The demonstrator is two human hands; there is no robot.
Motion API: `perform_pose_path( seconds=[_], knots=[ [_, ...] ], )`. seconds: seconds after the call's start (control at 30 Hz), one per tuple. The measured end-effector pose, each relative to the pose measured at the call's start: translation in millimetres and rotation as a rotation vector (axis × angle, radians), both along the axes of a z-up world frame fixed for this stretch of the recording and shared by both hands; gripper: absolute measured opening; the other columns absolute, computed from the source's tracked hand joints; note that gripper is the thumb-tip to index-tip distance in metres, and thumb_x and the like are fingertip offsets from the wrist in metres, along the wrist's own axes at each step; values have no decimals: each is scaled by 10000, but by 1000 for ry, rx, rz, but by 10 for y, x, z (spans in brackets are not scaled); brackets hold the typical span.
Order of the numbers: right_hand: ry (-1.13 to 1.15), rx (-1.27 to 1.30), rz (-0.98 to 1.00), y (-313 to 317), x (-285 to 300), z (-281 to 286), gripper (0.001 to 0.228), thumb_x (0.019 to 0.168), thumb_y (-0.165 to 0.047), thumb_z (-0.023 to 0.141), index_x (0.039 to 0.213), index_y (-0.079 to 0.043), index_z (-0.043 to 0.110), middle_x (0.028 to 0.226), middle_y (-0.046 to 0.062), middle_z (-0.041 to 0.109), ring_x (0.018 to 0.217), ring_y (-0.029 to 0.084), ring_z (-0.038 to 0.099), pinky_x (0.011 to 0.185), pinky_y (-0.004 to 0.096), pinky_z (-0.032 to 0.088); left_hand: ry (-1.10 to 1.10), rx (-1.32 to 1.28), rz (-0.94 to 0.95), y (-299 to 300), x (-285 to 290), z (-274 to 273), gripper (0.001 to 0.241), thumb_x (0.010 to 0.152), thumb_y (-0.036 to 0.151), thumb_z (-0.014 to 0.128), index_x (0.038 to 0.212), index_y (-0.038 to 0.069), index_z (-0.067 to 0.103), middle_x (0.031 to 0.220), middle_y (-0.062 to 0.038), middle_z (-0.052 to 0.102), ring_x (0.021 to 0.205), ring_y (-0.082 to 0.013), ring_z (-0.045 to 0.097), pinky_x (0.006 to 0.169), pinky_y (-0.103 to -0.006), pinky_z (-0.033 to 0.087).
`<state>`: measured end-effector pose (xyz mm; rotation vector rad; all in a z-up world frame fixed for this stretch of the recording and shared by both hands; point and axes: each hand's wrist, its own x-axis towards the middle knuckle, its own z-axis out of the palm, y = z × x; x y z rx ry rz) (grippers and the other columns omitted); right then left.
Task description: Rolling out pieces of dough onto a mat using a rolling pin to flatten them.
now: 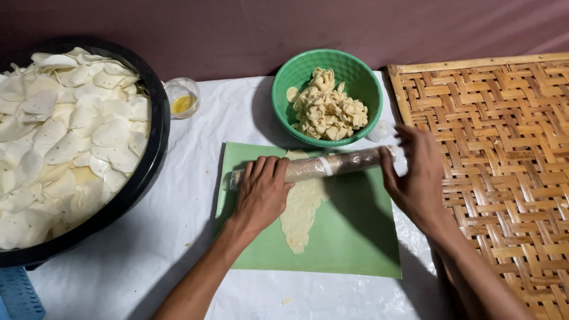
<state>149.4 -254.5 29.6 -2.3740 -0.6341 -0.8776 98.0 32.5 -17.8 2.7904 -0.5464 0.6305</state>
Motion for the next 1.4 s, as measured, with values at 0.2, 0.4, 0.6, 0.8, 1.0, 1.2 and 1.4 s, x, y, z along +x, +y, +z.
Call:
perform_pose_path(
  seconds=[0.2,0.4,0.6,0.8,1.0,1.2,1.4],
  knots=[
    [243,-595,169,286,944,226,310,836,10,718,1136,-51,767,1037,148,768,1034,336,709,912,407,548,82,-36,-37,-21,131,-80,475,819,205,779,1210,29,574,1004,-119,573,987,-308,559,847,-411,426],
    [442,-212,100,200,1132,87,234,923,-14,746,1153,-37,780,883,236,753,787,440,741,710,498,601,147,-70,-48,5,174,-108,466,818,196,778,1207,41,574,994,-122,571,985,-317,552,851,-416,416],
    [561,154,-32,132,744,201,242,1029,-244,708,1252,-148,712,984,127,748,1000,354,712,883,532,544,169,-109,-40,22,226,-83,443,803,215,783,1167,53,589,989,-118,576,981,-312,550,862,-416,412],
    [712,559,200,48,452,-17,265,1074,-131,627,1296,13,638,1063,182,679,963,267,663,905,487,573,168,-109,-9,0,280,-122,445,787,241,791,1150,77,592,997,-112,590,991,-317,564,866,-431,427],
    [764,156,99,-13,-152,-183,390,926,-129,711,1285,-16,605,950,242,742,877,415,752,745,566,571,204,-140,-14,12,313,-140,425,796,232,779,1148,73,602,1001,-115,599,1007,-328,572,866,-429,432],
    [473,-144,168,225,-389,-498,155,948,-129,665,1101,-111,673,979,88,709,845,313,750,756,403,603,193,-141,-25,-10,307,-91,410,812,219,772,1152,58,608,984,-124,604,1001,-329,583,854,-433,438],
    [334,-299,256,365,-706,-413,209,929,-118,637,1129,-122,695,1041,111,696,943,324,722,719,390,606,138,-128,-90,-64,205,77,409,816,191,789,1157,49,614,995,-122,587,1020,-325,571,856,-414,443]
  ],
)
